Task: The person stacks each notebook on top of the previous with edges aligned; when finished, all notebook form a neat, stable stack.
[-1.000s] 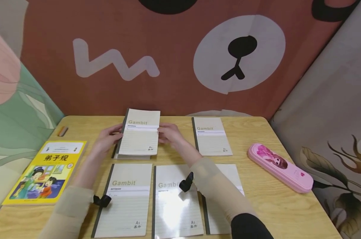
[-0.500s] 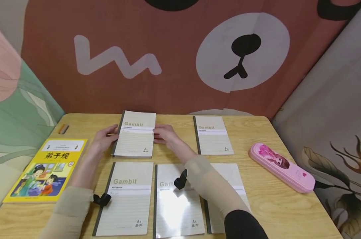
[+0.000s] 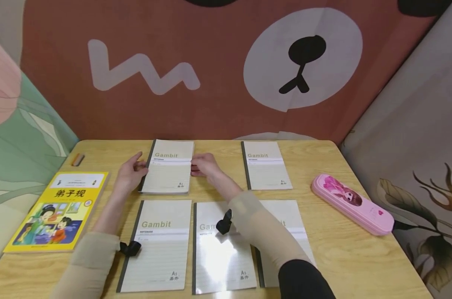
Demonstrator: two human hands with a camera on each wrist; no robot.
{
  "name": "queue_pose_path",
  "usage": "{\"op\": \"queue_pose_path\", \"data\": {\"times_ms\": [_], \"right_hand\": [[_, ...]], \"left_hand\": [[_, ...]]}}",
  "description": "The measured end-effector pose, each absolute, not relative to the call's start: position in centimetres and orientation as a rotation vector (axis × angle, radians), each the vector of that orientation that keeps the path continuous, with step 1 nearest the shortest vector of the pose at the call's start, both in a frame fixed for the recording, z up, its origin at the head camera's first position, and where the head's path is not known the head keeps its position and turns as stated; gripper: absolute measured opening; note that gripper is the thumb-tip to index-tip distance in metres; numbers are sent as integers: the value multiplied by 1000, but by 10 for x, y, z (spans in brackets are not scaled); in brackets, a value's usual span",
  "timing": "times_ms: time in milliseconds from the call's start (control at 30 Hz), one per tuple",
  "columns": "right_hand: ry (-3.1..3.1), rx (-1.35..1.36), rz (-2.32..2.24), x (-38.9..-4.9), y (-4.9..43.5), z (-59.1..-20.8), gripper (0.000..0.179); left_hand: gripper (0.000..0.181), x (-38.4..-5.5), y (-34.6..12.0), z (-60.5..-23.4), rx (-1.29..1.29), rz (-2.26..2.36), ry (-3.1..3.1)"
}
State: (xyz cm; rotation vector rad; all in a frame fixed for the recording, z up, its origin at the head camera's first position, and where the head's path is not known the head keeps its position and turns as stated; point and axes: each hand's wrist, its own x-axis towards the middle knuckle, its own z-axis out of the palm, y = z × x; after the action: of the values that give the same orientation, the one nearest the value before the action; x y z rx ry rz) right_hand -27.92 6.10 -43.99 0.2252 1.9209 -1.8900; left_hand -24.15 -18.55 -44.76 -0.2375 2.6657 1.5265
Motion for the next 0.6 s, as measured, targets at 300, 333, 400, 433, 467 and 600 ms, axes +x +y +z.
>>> {"op": "queue_pose_path", "data": {"times_ms": [300,333,400,433,467,600], "right_hand": [[1928,226,-1880,-279,61,-439,41],[1932,224,-1878,-279,61,-439,40],[1939,220,-1876,-279,62,-440,39],[1944,219,-1875,-280,62,-440,39],[1951,217,-1873,-280,63,-441,38],[1994,209,-1860,-280,62,-442,36]], "left_hand": [[63,-238,-184,-442,-263,1445,2714],[63,-238,-183,-442,-265,1437,2713],[62,-238,-182,-441,-267,1423,2716],[62,-238,-182,-442,-265,1417,2721],[62,-238,-181,-442,-268,1412,2724],[61,-239,-181,-443,-273,1406,2734]]}}
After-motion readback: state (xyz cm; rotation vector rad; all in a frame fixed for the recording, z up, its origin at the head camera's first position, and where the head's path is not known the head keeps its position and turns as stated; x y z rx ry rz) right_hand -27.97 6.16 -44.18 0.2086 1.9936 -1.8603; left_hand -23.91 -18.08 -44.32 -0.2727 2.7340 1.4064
